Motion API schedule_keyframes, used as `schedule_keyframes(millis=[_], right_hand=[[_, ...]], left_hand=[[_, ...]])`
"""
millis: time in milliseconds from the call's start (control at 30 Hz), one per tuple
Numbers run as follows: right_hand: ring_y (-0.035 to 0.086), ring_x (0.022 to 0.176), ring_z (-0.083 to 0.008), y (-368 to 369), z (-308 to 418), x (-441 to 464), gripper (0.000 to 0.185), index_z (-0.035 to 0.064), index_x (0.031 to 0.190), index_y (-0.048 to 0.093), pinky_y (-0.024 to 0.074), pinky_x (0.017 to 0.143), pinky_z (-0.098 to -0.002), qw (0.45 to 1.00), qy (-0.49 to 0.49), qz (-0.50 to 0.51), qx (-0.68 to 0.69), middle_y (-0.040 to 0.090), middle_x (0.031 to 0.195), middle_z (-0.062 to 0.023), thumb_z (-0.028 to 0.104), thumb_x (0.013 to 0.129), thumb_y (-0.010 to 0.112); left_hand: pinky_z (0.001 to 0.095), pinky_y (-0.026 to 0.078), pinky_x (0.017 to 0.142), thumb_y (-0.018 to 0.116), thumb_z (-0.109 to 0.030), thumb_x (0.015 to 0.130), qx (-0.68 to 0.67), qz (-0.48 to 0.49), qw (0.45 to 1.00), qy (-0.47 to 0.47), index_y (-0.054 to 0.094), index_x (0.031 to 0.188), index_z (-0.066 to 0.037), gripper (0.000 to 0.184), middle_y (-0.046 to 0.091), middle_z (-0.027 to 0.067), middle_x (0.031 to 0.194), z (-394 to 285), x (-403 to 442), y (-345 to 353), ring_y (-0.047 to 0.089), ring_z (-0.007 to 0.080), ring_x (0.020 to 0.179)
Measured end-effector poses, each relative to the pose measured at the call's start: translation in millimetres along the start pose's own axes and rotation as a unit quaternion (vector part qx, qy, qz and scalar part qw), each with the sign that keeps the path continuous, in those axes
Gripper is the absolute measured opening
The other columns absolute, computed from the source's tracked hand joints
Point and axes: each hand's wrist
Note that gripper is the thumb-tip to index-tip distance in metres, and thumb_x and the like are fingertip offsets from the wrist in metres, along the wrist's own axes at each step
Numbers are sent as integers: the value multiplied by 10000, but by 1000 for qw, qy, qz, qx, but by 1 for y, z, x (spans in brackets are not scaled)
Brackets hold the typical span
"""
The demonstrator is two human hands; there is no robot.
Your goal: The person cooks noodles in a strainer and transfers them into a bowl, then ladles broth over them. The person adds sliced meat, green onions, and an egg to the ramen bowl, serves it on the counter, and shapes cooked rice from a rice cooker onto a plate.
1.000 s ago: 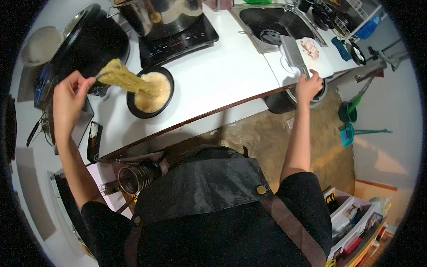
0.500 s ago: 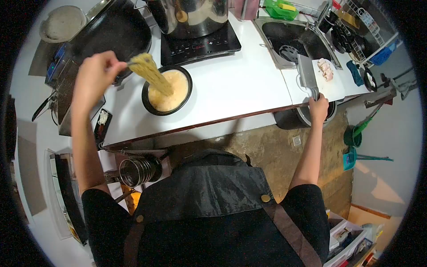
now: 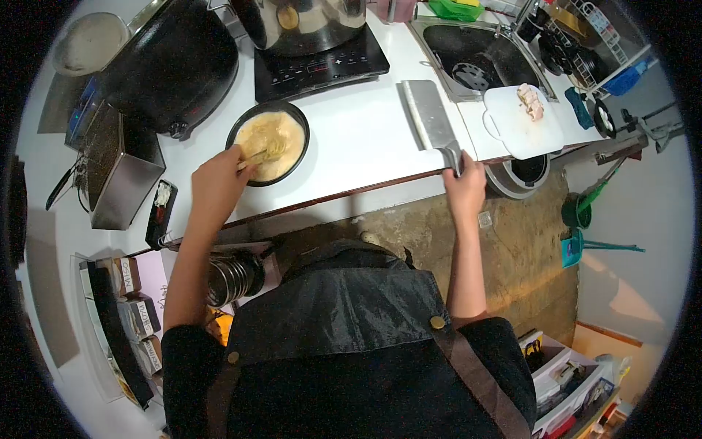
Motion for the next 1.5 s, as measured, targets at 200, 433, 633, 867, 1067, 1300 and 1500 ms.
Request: schedule_keyframes(millis=[200,433,633,867,1067,1300,1500], right_hand=[[562,953,-356,20,29,-12,458,11,1169,554,471,805,-418,1000,4,7,2,548,1046,-197,122,730,625],[553,950,-372,23,35,-13,483,4,1198,526,461,825,-413,1000,-3,24,15,513,1046,-207,118,739,627],[506,985,-346,14,1,16,542,-34,1210,497,407,866,-413,995,38,-2,96,497,1029,-236,297,806,641],[530,886,-361,15,-161,120,705,16,1247,416,495,674,-465,754,455,-267,392,417,1176,-274,444,754,683],[573,683,-248,17,-206,146,437,-29,975,554,498,533,-363,725,426,-180,510,578,838,-109,348,793,682],[601,723,-234,14,-228,165,259,-90,984,548,491,521,-348,721,398,-236,516,590,928,-140,88,810,622],[540,598,-232,-4,-244,136,214,-71,1002,524,414,431,-334,709,345,-229,570,580,911,-158,105,881,528]], left_hand=[[374,451,592,676,-241,760,54,-41,995,75,542,854,-81,229,569,58,732,24,-25,-32,580,235,689],[356,456,595,667,-228,752,76,-57,982,162,533,882,-96,229,544,47,750,41,-12,2,568,219,726],[364,464,568,658,-239,781,26,-31,994,105,560,861,-70,212,589,80,696,46,14,30,602,252,674],[368,425,497,666,-208,793,-163,-58,985,30,602,693,-16,226,579,153,585,41,21,-6,557,303,512],[296,321,445,673,-210,811,-125,-74,989,-31,565,684,26,289,463,80,508,29,23,-84,345,118,465],[240,266,462,659,-225,826,-101,-132,985,-49,527,655,9,318,389,-32,536,25,26,-152,311,46,530],[277,288,446,673,-244,808,-122,-150,980,-52,536,647,16,335,417,25,499,28,32,-129,330,86,486]])
Point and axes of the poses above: each hand's wrist, its own x-axis towards the middle knuckle, its own y-axis out of the palm, z = x × y
